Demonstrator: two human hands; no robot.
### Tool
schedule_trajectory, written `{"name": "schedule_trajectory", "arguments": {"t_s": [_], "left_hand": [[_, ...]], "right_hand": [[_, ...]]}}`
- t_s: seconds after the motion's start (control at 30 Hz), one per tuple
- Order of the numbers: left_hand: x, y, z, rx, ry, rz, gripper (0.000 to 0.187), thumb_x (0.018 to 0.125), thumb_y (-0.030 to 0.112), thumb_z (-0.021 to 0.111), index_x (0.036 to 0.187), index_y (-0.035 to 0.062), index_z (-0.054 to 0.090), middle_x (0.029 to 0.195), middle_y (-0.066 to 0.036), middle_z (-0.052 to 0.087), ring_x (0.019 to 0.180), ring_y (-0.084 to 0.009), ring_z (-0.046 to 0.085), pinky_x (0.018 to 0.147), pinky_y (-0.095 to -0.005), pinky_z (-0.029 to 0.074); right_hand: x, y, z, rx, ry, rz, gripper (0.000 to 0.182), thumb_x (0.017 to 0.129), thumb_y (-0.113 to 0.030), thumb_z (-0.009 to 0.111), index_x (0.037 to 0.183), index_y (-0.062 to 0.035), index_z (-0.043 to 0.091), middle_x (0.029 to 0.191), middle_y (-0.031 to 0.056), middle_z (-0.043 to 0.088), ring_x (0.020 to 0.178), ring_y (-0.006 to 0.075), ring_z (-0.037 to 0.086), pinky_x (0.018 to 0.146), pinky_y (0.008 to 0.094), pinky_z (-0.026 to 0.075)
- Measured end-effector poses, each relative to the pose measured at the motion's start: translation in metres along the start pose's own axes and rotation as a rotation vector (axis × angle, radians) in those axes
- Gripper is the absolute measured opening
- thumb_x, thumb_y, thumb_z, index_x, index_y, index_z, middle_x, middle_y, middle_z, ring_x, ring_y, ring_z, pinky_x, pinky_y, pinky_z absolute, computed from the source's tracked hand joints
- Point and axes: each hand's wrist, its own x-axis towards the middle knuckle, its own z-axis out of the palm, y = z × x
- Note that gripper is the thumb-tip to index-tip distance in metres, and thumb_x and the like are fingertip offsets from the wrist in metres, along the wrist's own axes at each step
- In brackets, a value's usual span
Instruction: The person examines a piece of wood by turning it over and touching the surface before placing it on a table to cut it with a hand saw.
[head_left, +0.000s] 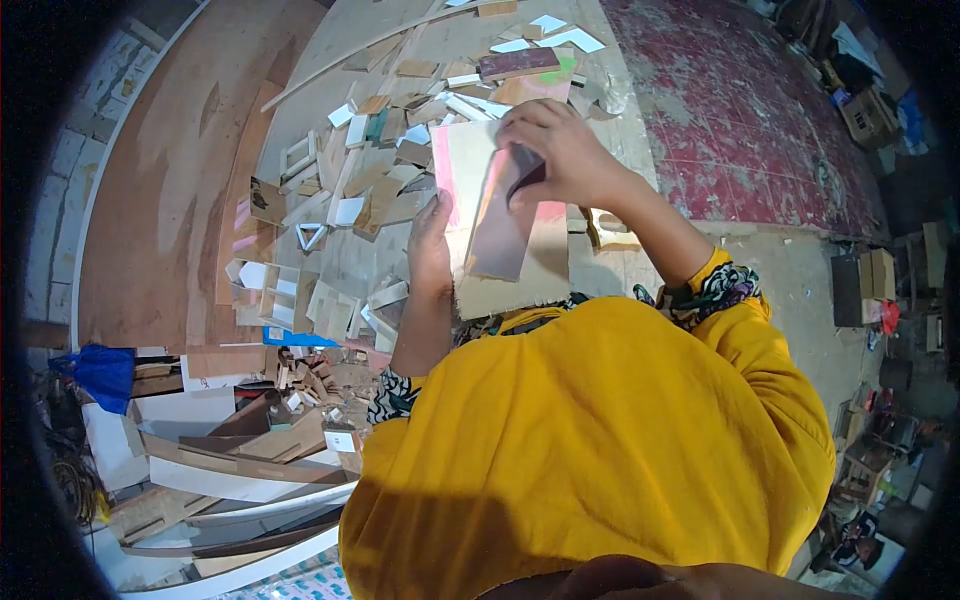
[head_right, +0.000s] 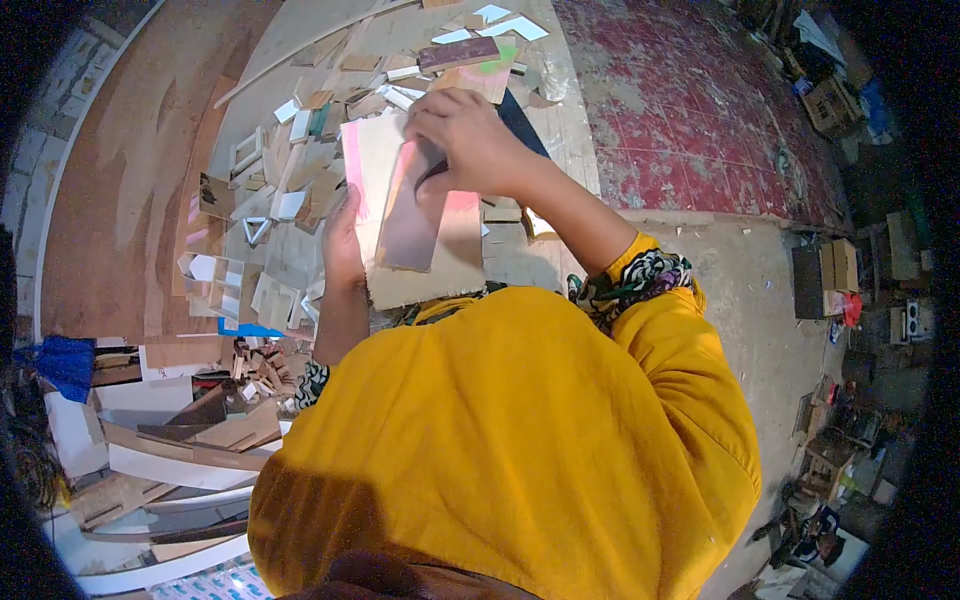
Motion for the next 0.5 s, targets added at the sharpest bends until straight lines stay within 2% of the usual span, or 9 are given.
{"name": "schedule_trajectory", "arguments": {"t_s": [0.03,0.1,0.13,0.17,0.23,0.27,0.3,0.37,0.5], "left_hand": [[-0.002,0.004,0.002,-0.001,0.002,0.001,0.040,0.093,0.029,0.046,0.112,-0.0051,0.054,0.102,-0.011,0.060,0.088,-0.0150,0.058,0.077,-0.0276,0.047],[-0.008,0.014,0.006,-0.065,-0.054,-0.063,0.041,0.094,0.028,0.044,0.113,-0.0066,0.053,0.106,-0.013,0.059,0.092,-0.0171,0.058,0.079,-0.0294,0.046],[-0.006,0.009,0.000,-0.068,-0.049,-0.062,0.041,0.094,0.028,0.044,0.113,-0.0066,0.053,0.106,-0.013,0.059,0.092,-0.0171,0.058,0.079,-0.0294,0.046],[-0.002,-0.001,-0.010,-0.043,-0.095,0.014,0.042,0.094,0.028,0.043,0.114,-0.0074,0.052,0.107,-0.014,0.058,0.094,-0.0191,0.058,0.080,-0.0310,0.047],[-0.006,0.006,0.001,-0.017,-0.146,0.088,0.043,0.094,0.028,0.043,0.115,-0.0083,0.050,0.109,-0.016,0.058,0.096,-0.0211,0.059,0.082,-0.0326,0.047],[-0.009,0.010,0.007,-0.144,-0.150,-0.009,0.043,0.094,0.028,0.043,0.116,-0.0083,0.049,0.110,-0.017,0.057,0.098,-0.0230,0.059,0.083,-0.0336,0.047],[-0.012,0.016,0.015,-0.271,-0.154,-0.107,0.043,0.094,0.028,0.042,0.118,-0.0082,0.047,0.111,-0.018,0.057,0.099,-0.0250,0.059,0.085,-0.0346,0.047],[-0.010,0.016,0.010,-0.237,-0.184,-0.106,0.043,0.094,0.027,0.042,0.119,-0.0074,0.046,0.111,-0.017,0.057,0.099,-0.0258,0.059,0.085,-0.0353,0.047],[-0.007,0.014,0.011,-0.182,-0.147,-0.055,0.042,0.094,0.028,0.042,0.117,-0.0068,0.048,0.110,-0.016,0.057,0.097,-0.0239,0.060,0.084,-0.0337,0.047]], "right_hand": [[-0.001,0.007,-0.002,0.001,-0.001,-0.002,0.054,0.054,-0.027,0.079,0.101,-0.0097,0.059,0.111,0.0084,0.053,0.110,0.0296,0.045,0.093,0.0401,0.036],[-0.004,0.021,-0.004,0.274,-0.063,0.080,0.045,0.055,-0.022,0.079,0.090,-0.0071,0.056,0.096,0.0080,0.057,0.096,0.0288,0.051,0.087,0.0375,0.040],[-0.005,0.021,-0.009,0.305,-0.006,0.067,0.033,0.062,-0.016,0.076,0.087,-0.0074,0.055,0.084,0.0038,0.058,0.082,0.0206,0.054,0.074,0.0311,0.044],[-0.008,0.027,-0.007,0.308,-0.010,0.067,0.033,0.062,-0.016,0.076,0.087,-0.0074,0.055,0.084,0.0038,0.058,0.082,0.0206,0.054,0.074,0.0311,0.044],[-0.009,0.040,-0.004,0.809,0.117,0.413,0.025,0.065,-0.009,0.075,0.081,-0.0060,0.056,0.076,0.0013,0.056,0.073,0.0131,0.055,0.064,0.0260,0.043],[-0.011,0.046,-0.006,0.939,0.186,0.484,0.017,0.070,-0.004,0.072,0.078,-0.0050,0.056,0.074,-0.0011,0.056,0.065,0.0062,0.051,0.057,0.0208,0.041],[-0.010,0.045,-0.010,0.936,0.190,0.487,0.017,0.070,-0.004,0.072,0.078,-0.0050,0.056,0.074,-0.0011,0.056,0.065,0.0062,0.051,0.057,0.0208,0.041],[-0.009,0.042,-0.016,0.805,0.200,0.658,0.018,0.073,-0.010,0.074,0.077,-0.0074,0.058,0.071,-0.0033,0.055,0.063,0.0038,0.050,0.054,0.0190,0.040],[-0.011,0.040,-0.006,0.640,0.231,0.612,0.020,0.073,-0.014,0.076,0.076,-0.0067,0.057,0.066,-0.0047,0.054,0.058,0.0027,0.048,0.052,0.0184,0.039]]}}
